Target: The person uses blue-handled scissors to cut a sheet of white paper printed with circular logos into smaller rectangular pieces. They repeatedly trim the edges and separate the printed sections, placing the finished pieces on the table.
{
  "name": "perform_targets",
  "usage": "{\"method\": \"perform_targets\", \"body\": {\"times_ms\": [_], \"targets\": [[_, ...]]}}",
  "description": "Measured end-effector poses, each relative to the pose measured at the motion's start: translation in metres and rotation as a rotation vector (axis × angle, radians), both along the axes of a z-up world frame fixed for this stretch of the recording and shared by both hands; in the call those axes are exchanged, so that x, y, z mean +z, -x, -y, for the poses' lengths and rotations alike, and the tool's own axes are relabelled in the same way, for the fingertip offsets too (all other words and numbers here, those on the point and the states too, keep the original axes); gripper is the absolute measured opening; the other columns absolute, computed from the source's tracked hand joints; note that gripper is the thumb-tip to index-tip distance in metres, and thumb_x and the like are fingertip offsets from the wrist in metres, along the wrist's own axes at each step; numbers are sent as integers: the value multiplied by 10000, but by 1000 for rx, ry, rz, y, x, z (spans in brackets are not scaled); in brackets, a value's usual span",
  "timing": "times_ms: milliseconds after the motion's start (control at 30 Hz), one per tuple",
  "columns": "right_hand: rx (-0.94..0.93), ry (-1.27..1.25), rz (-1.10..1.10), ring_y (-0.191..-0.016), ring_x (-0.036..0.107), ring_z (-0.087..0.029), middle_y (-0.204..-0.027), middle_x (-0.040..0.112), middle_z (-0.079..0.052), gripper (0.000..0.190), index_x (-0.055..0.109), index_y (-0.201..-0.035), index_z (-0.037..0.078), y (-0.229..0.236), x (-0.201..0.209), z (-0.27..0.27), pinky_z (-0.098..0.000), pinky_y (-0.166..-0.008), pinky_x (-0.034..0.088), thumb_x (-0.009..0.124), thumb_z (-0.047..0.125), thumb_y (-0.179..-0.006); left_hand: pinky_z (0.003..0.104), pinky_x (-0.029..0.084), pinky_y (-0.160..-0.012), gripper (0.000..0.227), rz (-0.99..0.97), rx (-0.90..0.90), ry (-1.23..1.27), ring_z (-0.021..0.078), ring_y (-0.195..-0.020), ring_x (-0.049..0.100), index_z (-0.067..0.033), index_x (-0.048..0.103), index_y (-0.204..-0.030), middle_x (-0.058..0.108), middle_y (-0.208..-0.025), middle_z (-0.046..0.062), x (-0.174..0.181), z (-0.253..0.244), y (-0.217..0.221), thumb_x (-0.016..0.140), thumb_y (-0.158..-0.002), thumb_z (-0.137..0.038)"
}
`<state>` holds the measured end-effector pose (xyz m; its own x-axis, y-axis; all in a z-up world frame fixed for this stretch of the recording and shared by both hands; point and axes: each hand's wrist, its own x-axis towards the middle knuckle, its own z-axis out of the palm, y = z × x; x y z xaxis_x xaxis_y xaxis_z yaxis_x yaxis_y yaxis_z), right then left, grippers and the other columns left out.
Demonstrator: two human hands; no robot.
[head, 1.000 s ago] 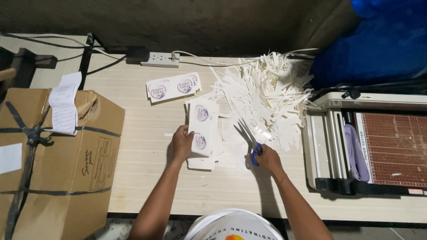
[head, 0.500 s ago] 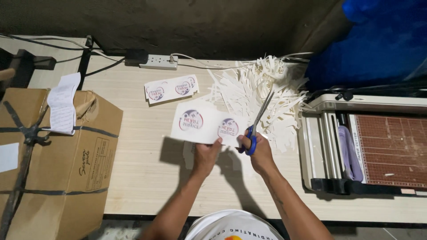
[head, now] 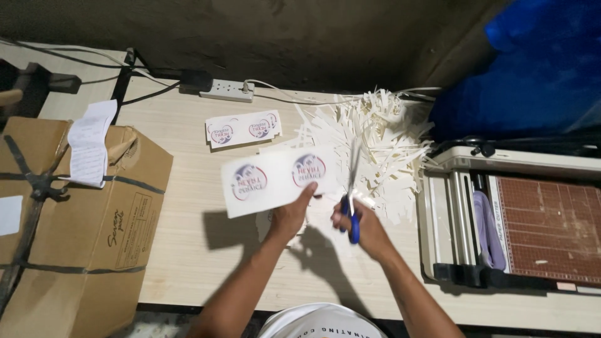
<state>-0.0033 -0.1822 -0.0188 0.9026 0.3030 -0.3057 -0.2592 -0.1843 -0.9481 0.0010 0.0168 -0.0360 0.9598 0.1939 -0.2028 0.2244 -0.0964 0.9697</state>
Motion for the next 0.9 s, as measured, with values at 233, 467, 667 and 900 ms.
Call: {"method": "perform_targets", "body": {"times_ms": [233,467,667,900], "targets": [[83,141,-112,-723,692,-118,-812,713,-46,337,683,-1028,13,28,13,-19,-273,-658,556,807,246,-818,378,544,-905,389,277,72,134,244,-1008,687,-5,689,-1206,750,-1098,133,40,-7,-15,705,-952,-298],[41,49,-115,-647,674,-119,-741,695,-46,269,676,-943,7,23,17,-22,-271,-623,565,794,222,-833,362,565,-867,368,278,16,149,205,-974,693,-3,697,-1181,752,-1055,120,44,-2,-19,703,-962,-299],[12,15,-118,-605,669,-116,-707,680,-35,205,677,-894,15,23,21,-25,-266,-588,570,768,194,-853,356,574,-825,338,263,-16,104,201,-931,699,-6,711,-1158,759,-1016,114,44,-3,-19,697,-969,-286],[-40,-4,-142,-515,611,-103,-620,645,-35,152,685,-836,15,24,19,-24,-266,-510,552,728,153,-881,342,583,-799,324,300,-14,75,200,-905,714,-6,719,-1144,768,-995,116,44,-2,-22,699,-964,-274]]}}
